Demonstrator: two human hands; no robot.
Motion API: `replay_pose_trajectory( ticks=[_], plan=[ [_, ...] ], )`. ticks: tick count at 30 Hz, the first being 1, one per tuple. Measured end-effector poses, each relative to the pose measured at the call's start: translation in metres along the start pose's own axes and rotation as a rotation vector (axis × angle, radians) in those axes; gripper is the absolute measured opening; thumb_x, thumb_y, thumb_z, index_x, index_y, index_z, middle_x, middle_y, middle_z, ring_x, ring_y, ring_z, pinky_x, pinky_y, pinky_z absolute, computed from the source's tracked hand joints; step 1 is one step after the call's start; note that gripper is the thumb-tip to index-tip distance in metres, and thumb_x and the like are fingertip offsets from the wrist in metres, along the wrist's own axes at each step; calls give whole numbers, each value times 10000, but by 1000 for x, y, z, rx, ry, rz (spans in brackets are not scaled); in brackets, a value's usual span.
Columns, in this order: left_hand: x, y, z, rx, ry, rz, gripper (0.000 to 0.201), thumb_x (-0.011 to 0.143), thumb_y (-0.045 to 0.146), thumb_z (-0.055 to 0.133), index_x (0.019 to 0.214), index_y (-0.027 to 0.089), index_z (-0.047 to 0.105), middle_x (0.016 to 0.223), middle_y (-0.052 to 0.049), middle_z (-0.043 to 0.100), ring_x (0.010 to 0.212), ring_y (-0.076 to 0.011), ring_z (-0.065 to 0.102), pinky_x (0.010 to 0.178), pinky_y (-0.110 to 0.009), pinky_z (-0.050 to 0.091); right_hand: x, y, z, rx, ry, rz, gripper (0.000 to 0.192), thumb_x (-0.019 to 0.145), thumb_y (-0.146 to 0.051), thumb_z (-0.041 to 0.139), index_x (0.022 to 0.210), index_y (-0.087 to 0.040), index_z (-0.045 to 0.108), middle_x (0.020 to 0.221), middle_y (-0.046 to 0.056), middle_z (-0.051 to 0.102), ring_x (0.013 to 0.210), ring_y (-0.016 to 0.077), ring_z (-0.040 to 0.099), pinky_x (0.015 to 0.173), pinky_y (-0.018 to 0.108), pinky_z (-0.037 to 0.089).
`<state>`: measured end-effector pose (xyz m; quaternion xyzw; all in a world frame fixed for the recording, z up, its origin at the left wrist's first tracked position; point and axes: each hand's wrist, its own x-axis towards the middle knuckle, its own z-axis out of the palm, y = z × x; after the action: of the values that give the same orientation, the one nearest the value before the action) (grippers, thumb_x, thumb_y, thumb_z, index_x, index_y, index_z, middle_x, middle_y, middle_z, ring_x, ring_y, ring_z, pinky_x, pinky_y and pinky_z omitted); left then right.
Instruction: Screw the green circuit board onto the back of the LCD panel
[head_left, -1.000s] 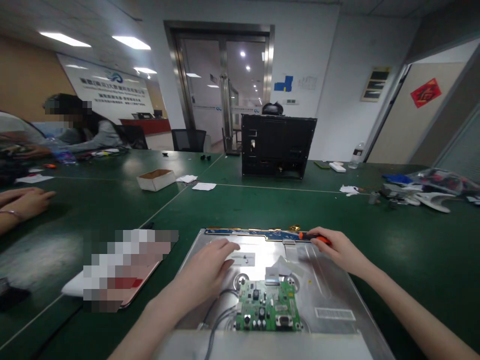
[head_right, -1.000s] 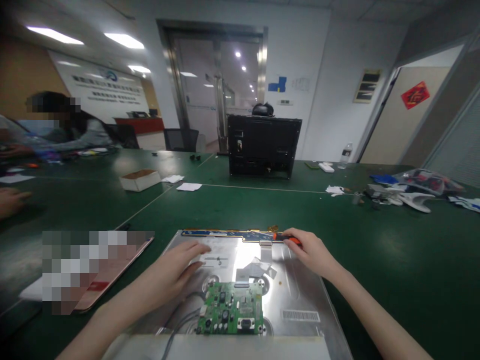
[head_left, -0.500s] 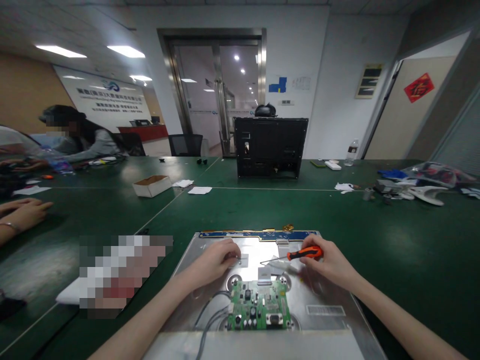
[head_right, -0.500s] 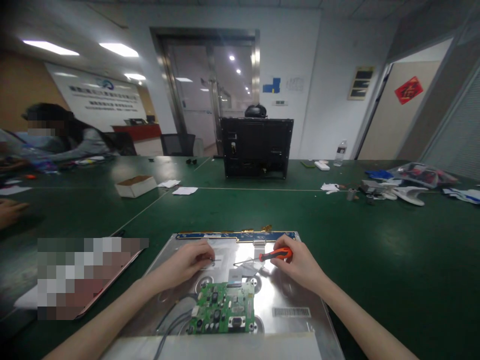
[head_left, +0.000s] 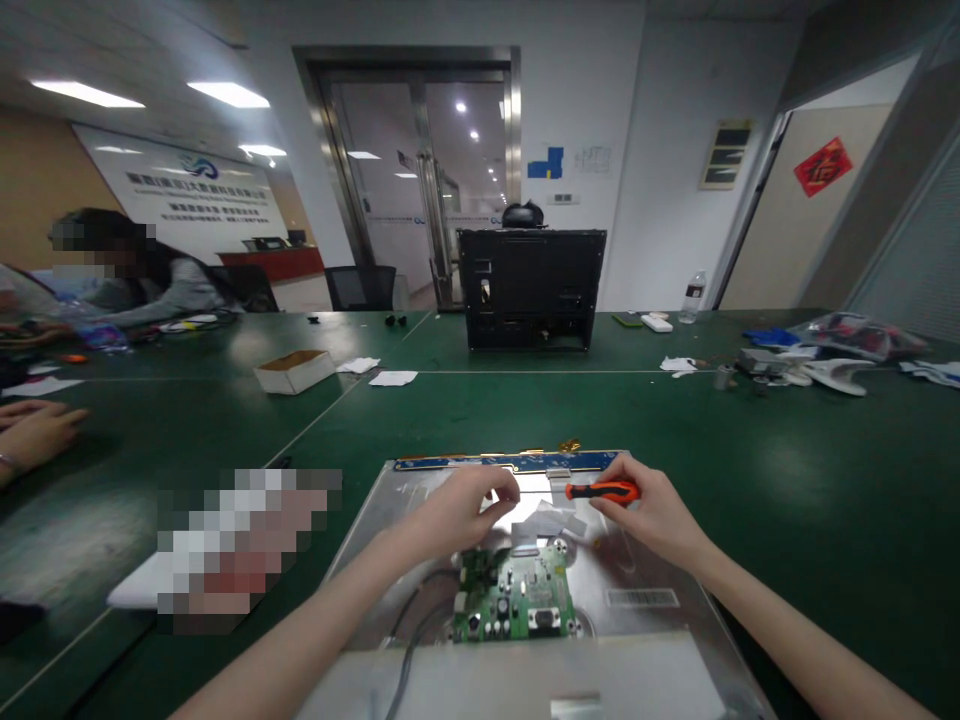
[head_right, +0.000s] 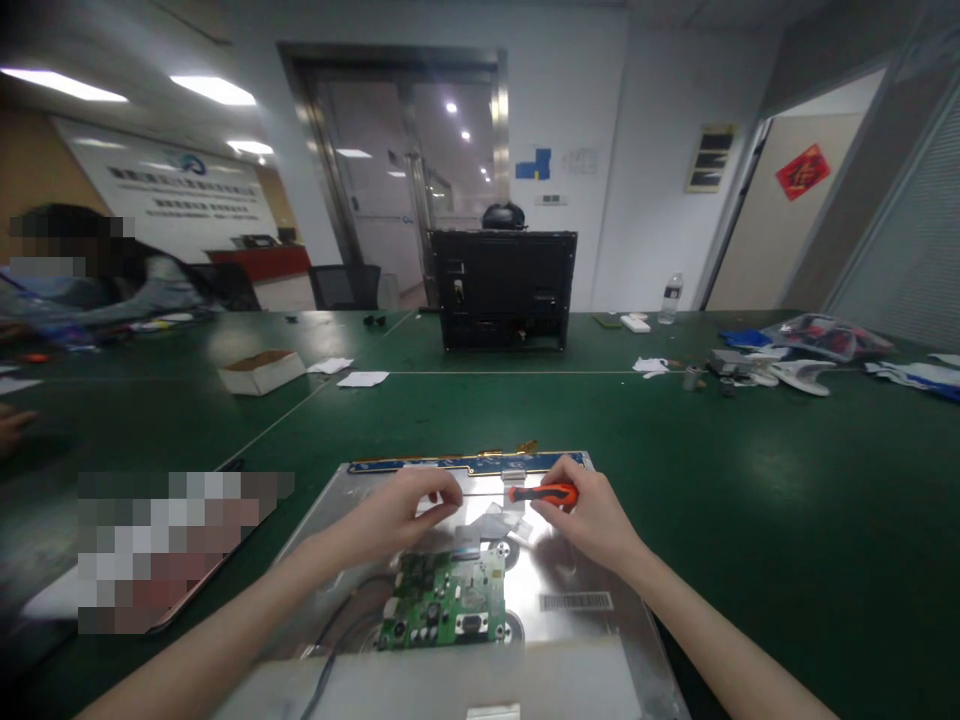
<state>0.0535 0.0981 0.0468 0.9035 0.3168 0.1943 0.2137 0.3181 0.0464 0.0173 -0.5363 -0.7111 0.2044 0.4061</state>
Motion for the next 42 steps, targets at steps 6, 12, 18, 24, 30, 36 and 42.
replay_pose_trajectory(
  ticks=[6, 12, 18, 24, 30, 36, 42],
  plan=[
    [20, 12, 19, 7, -140, 155, 167, 814, 46, 556, 858, 173, 654, 824, -18, 688, 734, -147, 605, 675, -229, 435, 0, 4, -2, -14, 17, -23, 154, 771, -319, 648, 793, -210, 541, 745, -9, 606, 631, 148, 562, 570, 251, 426],
    [27, 16, 33, 64, -259, 244, 190, 808, 32, 577, 870, 176, 684, 837, -26, 696, 772, -159, 628, 709, -232, 447, 1, 3, -4, -22, 29, -29, 154, 772, -332, 641, 797, -210, 551, 745, -6, 611, 632, 149, 561, 572, 252, 426],
    [25, 17, 39, 90, -249, 275, 235, 798, 11, 551, 885, 171, 700, 873, -45, 689, 788, -178, 634, 706, -247, 451, 1, 0, -7, -27, 32, -34, 163, 774, -341, 646, 793, -215, 543, 736, -10, 598, 634, 151, 545, 582, 259, 417],
    [24, 16, 42, 66, -214, 274, 231, 802, 30, 561, 880, 189, 708, 850, -37, 688, 766, -179, 635, 690, -244, 442, 1, 0, -7, -19, 19, -31, 151, 772, -326, 650, 799, -215, 552, 755, -1, 605, 654, 157, 549, 594, 264, 420],
    [25, 16, 42, 37, -201, 205, 192, 764, 30, 619, 885, 159, 693, 805, -33, 699, 717, -170, 629, 645, -229, 427, 1, 2, -9, 23, 50, -14, 174, 756, -339, 675, 814, -210, 573, 761, 0, 609, 656, 155, 548, 601, 267, 425],
    [26, 14, 41, -80, -195, 172, 155, 776, 44, 617, 845, 159, 693, 784, -19, 704, 713, -147, 631, 662, -215, 442, 2, 5, -11, 151, 152, 40, 278, 749, -421, 700, 860, -203, 569, 775, 8, 605, 583, 129, 536, 518, 249, 442],
    [27, 11, 42, -158, -195, 142, 94, 810, 101, 628, 836, 147, 706, 776, -28, 709, 700, -141, 634, 651, -212, 447, 5, 8, -14, 329, 287, 91, 345, 767, -516, 666, 877, -222, 523, 603, -43, 546, 483, 134, 543, 455, 259, 461]
  ],
)
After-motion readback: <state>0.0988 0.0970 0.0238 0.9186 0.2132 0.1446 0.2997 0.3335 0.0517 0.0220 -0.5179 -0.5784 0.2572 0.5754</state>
